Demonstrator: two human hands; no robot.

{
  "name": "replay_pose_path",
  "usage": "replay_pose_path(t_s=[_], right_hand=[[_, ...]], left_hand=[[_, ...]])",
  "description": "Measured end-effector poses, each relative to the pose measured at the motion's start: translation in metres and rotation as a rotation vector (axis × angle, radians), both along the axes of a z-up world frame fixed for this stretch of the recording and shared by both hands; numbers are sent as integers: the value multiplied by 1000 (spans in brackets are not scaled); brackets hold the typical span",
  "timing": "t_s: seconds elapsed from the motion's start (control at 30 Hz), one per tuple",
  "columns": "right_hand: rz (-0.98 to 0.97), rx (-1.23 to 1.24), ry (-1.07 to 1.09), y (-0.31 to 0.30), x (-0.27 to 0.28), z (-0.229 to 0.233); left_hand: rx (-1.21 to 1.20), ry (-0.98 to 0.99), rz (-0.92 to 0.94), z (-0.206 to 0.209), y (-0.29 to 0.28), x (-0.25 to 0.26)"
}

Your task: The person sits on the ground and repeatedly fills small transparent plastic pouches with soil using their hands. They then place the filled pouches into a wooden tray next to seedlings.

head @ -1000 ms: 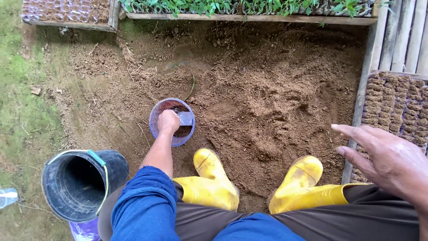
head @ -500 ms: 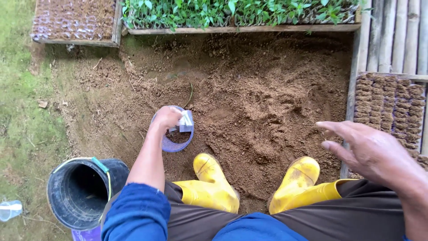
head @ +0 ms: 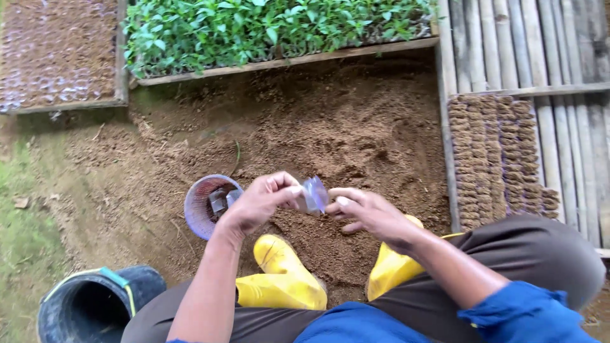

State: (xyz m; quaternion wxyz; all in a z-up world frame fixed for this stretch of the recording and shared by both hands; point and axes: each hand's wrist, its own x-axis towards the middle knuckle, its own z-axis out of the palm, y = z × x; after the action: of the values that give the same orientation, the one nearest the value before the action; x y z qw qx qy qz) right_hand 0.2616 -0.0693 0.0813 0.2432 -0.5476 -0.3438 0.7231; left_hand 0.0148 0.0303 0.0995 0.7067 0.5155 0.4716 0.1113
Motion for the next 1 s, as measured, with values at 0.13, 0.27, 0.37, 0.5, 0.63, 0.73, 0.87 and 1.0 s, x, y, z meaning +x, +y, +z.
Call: replay_pose_path(t_s=[0.13, 0.27, 0.37, 0.5, 0.63, 0.73, 0.87, 1.0], right_hand=[[-257, -128, 193, -6, -22, -26], [-433, -48, 163, -8, -27, -42], [-524, 55, 44, -6, -27, -40], [-600, 74, -25, -3, -20, -42], [-601, 75, -6, -4, -22, -39], [-598, 75, -12, -3, -26, -34], [-503, 120, -200, 2, -23, -57], [-203, 189, -559, -5, -13, -105]], left_hand=[[-46, -16, -50, -1, -14, 9], [-22, -46, -7, -8, -20, 4], [-33, -88, 59, -19, -16, -5], [-62, -164, 135, 6, -15, -1], [-98, -204, 198, -3, -20, 6], [-112, -179, 257, -3, -23, 15], [-101, -107, 341, -34, -18, 17], [-53, -51, 360, -24, -20, 14]])
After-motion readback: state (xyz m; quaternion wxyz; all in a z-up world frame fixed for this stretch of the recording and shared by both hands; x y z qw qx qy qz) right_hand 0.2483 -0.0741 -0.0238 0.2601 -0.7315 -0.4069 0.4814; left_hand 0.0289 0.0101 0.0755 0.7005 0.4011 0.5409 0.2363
